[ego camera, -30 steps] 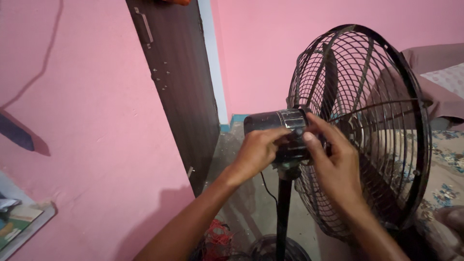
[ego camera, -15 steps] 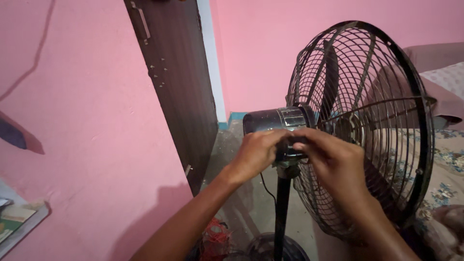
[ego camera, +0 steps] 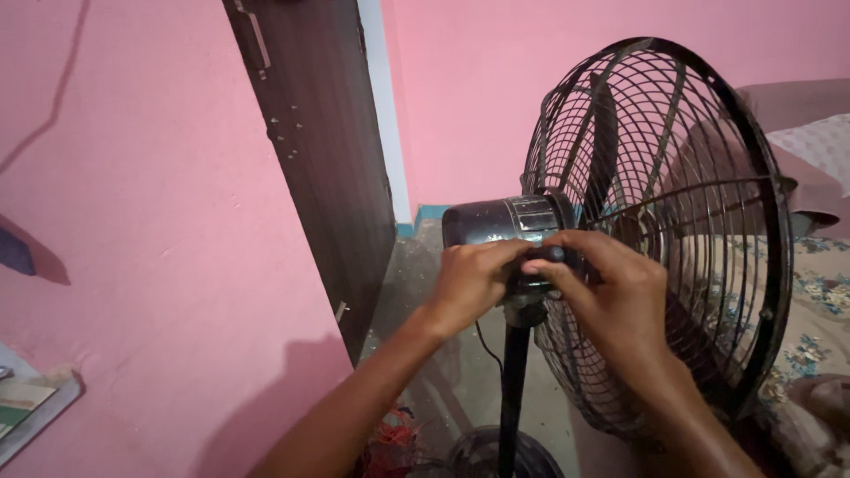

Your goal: The person uses a screwdriver to loosen and remove the front grill of a standing fan, then uses pliers to adjust components on the fan's motor housing. The person wipes the fan's stand with a cloth.

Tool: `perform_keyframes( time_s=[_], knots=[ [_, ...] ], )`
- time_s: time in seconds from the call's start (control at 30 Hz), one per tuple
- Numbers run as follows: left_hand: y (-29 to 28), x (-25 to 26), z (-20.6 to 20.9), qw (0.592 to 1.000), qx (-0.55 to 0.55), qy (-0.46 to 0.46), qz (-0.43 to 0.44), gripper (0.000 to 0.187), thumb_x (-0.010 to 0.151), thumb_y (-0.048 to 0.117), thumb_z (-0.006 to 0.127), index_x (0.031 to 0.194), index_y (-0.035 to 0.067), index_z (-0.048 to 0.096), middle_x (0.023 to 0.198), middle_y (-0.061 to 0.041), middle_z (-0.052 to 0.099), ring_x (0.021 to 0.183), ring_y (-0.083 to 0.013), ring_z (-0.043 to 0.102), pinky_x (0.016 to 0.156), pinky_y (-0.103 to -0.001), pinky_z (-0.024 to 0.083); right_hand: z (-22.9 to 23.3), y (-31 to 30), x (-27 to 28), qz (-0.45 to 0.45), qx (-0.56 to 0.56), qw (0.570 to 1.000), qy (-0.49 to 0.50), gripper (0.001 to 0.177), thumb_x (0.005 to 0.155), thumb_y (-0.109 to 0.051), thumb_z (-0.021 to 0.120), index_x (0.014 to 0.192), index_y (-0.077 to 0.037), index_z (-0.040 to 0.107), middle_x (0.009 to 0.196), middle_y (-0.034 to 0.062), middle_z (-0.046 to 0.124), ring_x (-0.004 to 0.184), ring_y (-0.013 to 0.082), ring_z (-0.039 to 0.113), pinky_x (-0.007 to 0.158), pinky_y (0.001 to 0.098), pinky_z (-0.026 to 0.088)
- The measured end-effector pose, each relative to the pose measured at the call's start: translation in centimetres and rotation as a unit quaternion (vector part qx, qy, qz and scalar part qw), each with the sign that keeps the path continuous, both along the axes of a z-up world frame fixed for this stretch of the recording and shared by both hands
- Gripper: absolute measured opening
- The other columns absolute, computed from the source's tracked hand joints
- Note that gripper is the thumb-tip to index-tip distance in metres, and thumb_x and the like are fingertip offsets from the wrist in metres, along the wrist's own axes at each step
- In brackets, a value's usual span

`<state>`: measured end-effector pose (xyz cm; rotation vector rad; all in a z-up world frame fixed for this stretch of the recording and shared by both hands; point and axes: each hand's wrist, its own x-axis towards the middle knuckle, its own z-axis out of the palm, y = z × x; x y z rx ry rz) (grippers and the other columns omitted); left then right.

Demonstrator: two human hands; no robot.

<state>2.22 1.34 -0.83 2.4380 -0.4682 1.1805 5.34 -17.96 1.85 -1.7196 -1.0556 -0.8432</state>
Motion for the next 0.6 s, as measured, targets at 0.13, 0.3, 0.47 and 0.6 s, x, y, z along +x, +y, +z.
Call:
perform_keyframes(
  time_s=[0.13,0.3,0.47,0.6],
  knots=[
    [0.1,0.3,-0.4,0.999,-0.012,0.013,0.027,0.035,0.088,0.000,0.072,0.118,0.016,0.075,0.096,-0.008,0.078,0.077,-0.0228,0.077,0.073,-0.036,0.061,-0.2,0.0,-0.3,0.098,-0.008,0.995,0.019,0.039,0.088,0.001,0.069,0.127,-0.002,0.069,0.115,0.0139,0.076,0.093,0.0171,0.077,0.071,0.0269,0.061],
    [0.3,0.1,-0.7,0.998,-0.005,0.043,0.035,0.052,0.077,-0.007,0.071,0.124,0.016,0.072,0.101,-0.009,0.078,0.083,-0.0217,0.078,0.079,-0.035,0.062,-0.8,0.4,-0.6,0.089,0.008,0.996,-0.006,0.034,0.091,0.007,0.066,0.123,-0.003,0.070,0.115,0.0136,0.076,0.095,0.0176,0.078,0.075,0.0276,0.062],
    [0.4,-0.2,-1.0,1.000,-0.004,-0.019,-0.019,0.050,0.076,-0.004,0.076,0.123,0.014,0.069,0.109,-0.010,0.076,0.093,-0.0268,0.076,0.083,-0.037,0.061,-1.5,0.7,-1.0,0.030,0.021,0.999,-0.015,0.028,0.087,-0.002,0.077,0.114,-0.004,0.074,0.107,0.0125,0.078,0.081,0.0161,0.077,0.068,0.0276,0.061],
    [0.0,-0.4,-1.0,0.999,-0.017,-0.019,-0.023,0.051,0.077,-0.006,0.074,0.123,0.014,0.071,0.108,-0.011,0.076,0.092,-0.0283,0.076,0.081,-0.037,0.061,-1.4,0.7,-1.0,0.008,0.028,1.000,-0.008,0.026,0.085,-0.010,0.082,0.109,-0.001,0.074,0.096,0.0119,0.077,0.073,0.0155,0.074,0.062,0.0274,0.057]
  ],
)
